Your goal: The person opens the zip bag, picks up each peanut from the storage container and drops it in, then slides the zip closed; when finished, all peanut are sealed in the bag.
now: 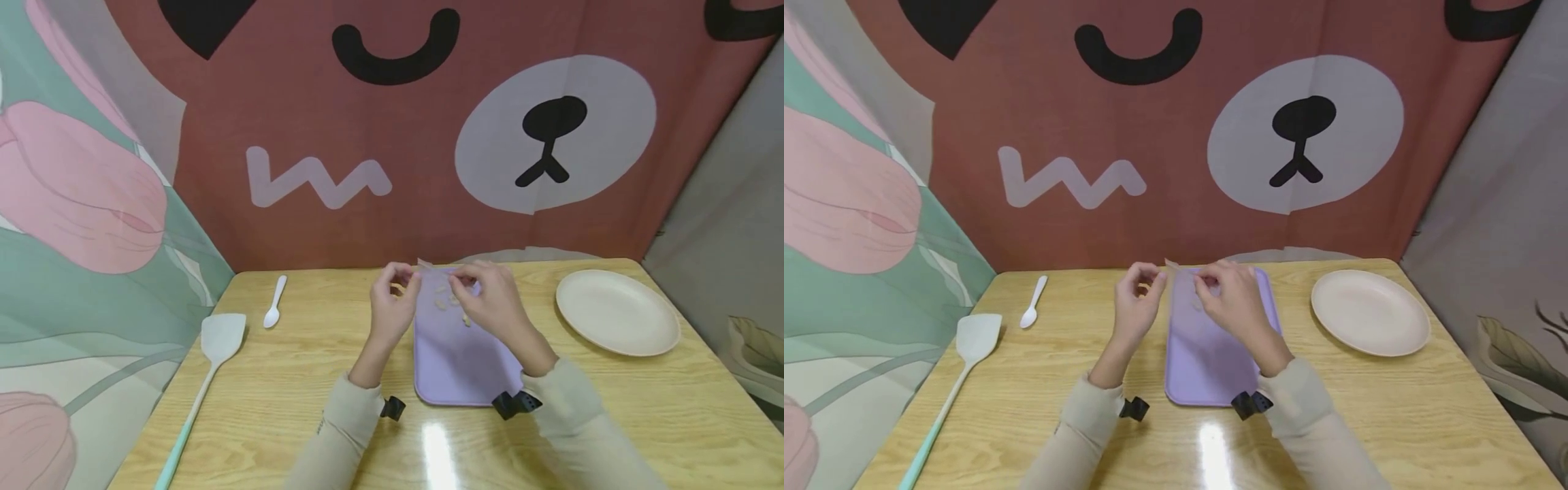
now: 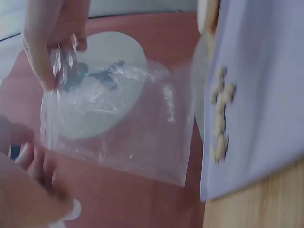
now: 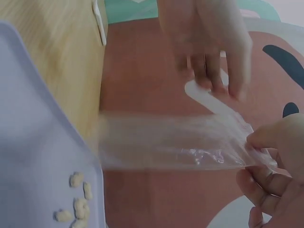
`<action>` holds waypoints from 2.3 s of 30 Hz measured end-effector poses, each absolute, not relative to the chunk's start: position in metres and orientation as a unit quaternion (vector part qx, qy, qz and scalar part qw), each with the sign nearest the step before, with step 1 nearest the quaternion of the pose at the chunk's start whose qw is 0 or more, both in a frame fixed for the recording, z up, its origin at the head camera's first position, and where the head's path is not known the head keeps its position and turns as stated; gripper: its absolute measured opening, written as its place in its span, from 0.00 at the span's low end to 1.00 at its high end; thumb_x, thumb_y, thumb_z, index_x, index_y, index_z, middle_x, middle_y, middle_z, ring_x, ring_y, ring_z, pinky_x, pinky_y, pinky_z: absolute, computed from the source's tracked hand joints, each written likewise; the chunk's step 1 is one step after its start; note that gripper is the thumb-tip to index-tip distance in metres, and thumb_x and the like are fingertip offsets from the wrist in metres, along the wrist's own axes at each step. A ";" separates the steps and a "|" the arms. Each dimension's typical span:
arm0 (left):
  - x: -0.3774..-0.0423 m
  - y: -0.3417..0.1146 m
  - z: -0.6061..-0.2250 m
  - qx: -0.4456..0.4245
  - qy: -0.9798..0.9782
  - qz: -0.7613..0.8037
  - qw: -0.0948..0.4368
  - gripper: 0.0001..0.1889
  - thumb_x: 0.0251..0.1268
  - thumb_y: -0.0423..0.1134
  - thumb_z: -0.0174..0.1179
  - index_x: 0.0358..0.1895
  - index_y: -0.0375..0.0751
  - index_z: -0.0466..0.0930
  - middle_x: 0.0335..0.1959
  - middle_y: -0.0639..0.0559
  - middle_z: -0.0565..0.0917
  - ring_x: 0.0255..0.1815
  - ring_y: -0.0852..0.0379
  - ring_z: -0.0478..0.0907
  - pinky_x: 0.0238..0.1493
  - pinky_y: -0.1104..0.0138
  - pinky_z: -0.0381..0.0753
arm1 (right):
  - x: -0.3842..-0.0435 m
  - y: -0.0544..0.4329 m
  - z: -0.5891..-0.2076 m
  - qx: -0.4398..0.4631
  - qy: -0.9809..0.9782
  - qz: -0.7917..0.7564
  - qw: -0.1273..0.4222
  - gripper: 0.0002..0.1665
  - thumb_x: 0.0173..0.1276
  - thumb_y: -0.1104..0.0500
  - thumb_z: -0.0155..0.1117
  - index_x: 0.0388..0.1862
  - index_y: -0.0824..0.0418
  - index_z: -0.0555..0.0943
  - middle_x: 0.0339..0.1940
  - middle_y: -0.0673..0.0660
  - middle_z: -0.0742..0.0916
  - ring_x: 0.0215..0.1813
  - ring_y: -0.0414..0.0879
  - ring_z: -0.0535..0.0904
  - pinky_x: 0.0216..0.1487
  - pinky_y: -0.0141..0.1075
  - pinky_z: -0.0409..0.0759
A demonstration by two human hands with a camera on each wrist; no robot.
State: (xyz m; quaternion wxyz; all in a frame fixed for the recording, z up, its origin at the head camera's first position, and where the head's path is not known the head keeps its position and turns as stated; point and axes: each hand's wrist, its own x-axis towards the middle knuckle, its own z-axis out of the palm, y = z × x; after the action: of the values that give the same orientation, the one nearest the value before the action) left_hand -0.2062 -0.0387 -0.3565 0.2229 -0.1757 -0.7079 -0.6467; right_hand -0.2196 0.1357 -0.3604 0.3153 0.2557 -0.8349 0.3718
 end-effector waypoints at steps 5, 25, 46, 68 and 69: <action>-0.208 -0.031 -0.362 -0.198 -0.679 -0.700 0.096 0.10 0.72 0.27 0.54 0.37 0.17 0.78 0.28 0.32 0.79 0.28 0.46 0.78 0.31 0.70 0.78 | -0.214 0.128 -0.363 0.258 -0.827 0.410 0.285 0.03 0.63 0.67 0.69 0.34 0.64 0.89 0.25 0.50 0.86 0.29 0.42 0.80 0.31 0.40 0.78; -0.226 -0.031 -0.391 -0.182 -0.662 -0.726 0.038 0.10 0.77 0.30 0.50 0.40 0.22 0.75 0.28 0.53 0.79 0.26 0.57 0.74 0.32 0.68 0.74 | -0.204 0.118 -0.374 0.191 -0.794 0.538 0.209 0.09 0.65 0.65 0.69 0.43 0.66 0.88 0.31 0.54 0.89 0.30 0.42 0.80 0.31 0.32 0.76; -0.221 -0.041 -0.384 -0.186 -0.721 -0.662 0.082 0.09 0.65 0.27 0.53 0.31 0.28 0.82 0.23 0.50 0.81 0.25 0.52 0.79 0.27 0.67 0.80 | -0.193 0.111 -0.378 0.255 -0.848 0.333 0.324 0.07 0.60 0.64 0.72 0.38 0.64 0.88 0.33 0.55 0.88 0.35 0.51 0.84 0.45 0.55 0.77; -0.222 -0.048 -0.387 -0.251 -0.732 -0.632 0.041 0.09 0.70 0.28 0.53 0.33 0.25 0.80 0.24 0.43 0.79 0.23 0.58 0.75 0.28 0.69 0.77 | -0.205 0.123 -0.367 0.176 -0.828 0.517 0.127 0.06 0.67 0.65 0.65 0.35 0.64 0.88 0.25 0.53 0.86 0.25 0.47 0.77 0.25 0.32 0.73; -0.222 -0.048 -0.388 -0.250 -0.740 -0.623 0.047 0.09 0.69 0.28 0.53 0.32 0.27 0.80 0.23 0.46 0.79 0.22 0.59 0.74 0.27 0.70 0.76 | -0.205 0.123 -0.367 0.175 -0.830 0.514 0.129 0.06 0.66 0.65 0.65 0.34 0.64 0.88 0.24 0.52 0.86 0.25 0.47 0.76 0.25 0.32 0.73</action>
State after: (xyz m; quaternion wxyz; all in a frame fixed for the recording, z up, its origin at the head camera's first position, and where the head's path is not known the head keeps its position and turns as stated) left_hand -0.2220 -0.0479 -0.3877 0.0472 -0.2496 -0.7401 -0.6227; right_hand -0.2052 0.1229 -0.3667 0.1293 0.1752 -0.8298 0.5138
